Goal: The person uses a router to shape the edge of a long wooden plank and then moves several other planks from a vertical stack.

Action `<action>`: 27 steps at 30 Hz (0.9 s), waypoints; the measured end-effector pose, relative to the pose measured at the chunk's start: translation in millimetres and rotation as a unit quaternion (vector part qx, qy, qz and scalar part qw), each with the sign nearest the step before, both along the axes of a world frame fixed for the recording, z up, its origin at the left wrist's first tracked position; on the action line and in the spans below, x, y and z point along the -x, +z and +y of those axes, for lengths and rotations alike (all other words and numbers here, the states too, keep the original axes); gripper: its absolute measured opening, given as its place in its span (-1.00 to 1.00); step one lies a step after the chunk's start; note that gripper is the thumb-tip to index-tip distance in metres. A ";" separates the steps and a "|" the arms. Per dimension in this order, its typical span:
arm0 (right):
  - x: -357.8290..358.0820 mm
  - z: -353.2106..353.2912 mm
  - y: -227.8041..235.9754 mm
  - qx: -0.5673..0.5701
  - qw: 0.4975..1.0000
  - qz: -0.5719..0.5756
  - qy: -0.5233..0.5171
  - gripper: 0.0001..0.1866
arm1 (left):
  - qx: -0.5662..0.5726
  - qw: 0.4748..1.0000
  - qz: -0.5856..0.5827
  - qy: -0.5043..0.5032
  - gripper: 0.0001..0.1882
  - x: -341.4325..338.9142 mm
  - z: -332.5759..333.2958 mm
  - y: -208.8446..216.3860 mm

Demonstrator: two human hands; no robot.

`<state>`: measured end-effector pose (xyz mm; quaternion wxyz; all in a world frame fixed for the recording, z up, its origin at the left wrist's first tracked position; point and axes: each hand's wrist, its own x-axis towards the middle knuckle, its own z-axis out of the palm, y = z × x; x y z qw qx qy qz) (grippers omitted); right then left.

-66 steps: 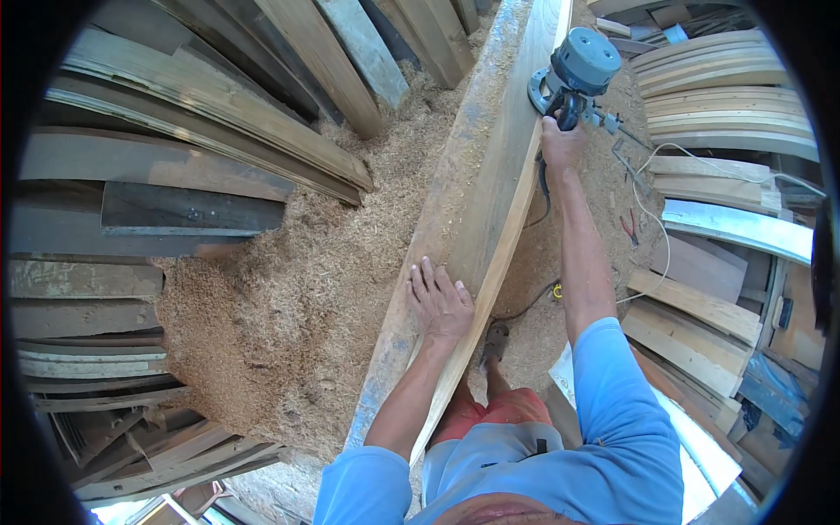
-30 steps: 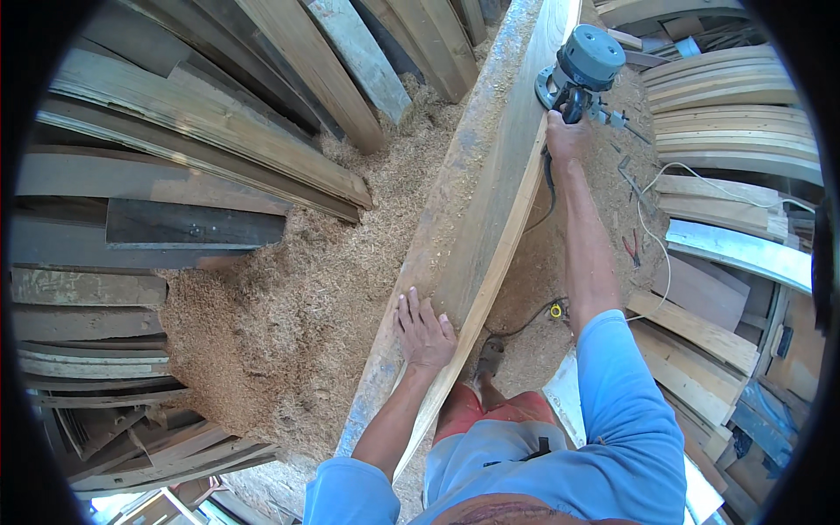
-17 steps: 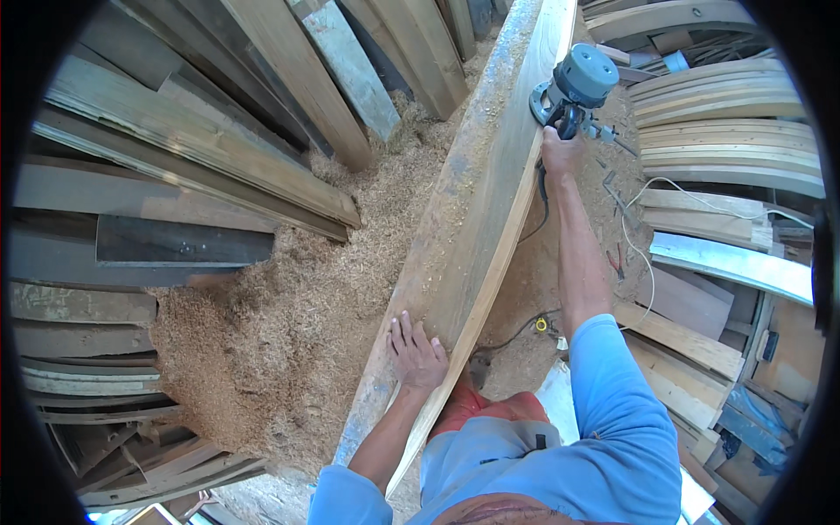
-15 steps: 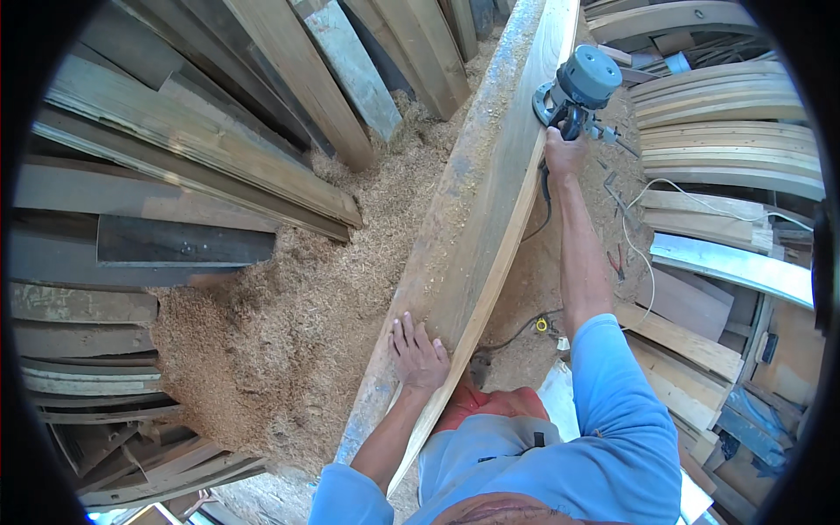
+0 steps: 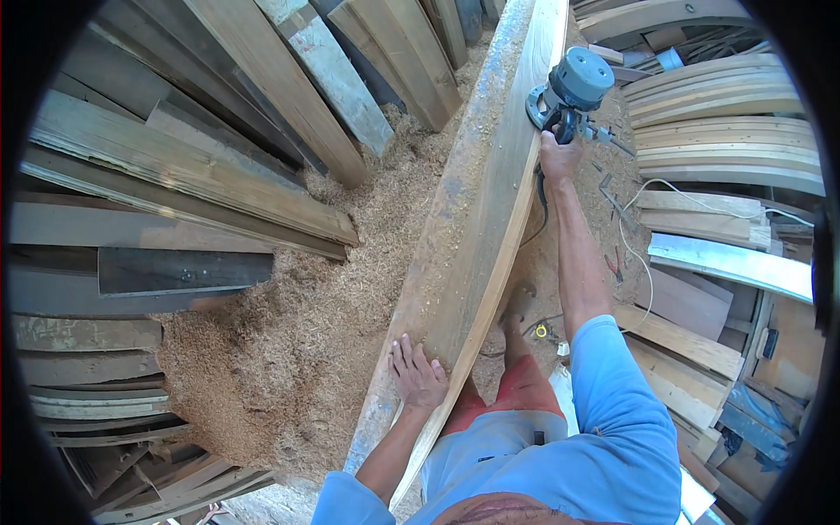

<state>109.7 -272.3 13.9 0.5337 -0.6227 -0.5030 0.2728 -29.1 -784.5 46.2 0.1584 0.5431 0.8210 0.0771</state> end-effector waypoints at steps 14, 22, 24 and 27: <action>2.4 32.0 10.6 -0.013 1.000 -0.020 -0.007 -0.78 | -0.016 1.000 0.007 0.005 -0.42 -0.2 4.4 -3.8; -0.3 57.6 1.3 0.002 0.999 -0.031 -0.018 -0.77 | -0.027 1.000 0.011 0.005 -0.44 0.8 5.4 -3.8; 1.3 61.9 1.5 -0.002 1.000 -0.021 -0.017 -0.76 | -0.029 1.000 0.009 0.007 -0.44 0.4 5.1 -4.0; 1.2 68.8 4.8 0.005 1.000 -0.018 -0.011 -0.76 | -0.025 1.000 0.007 0.009 -0.44 0.5 5.2 -4.2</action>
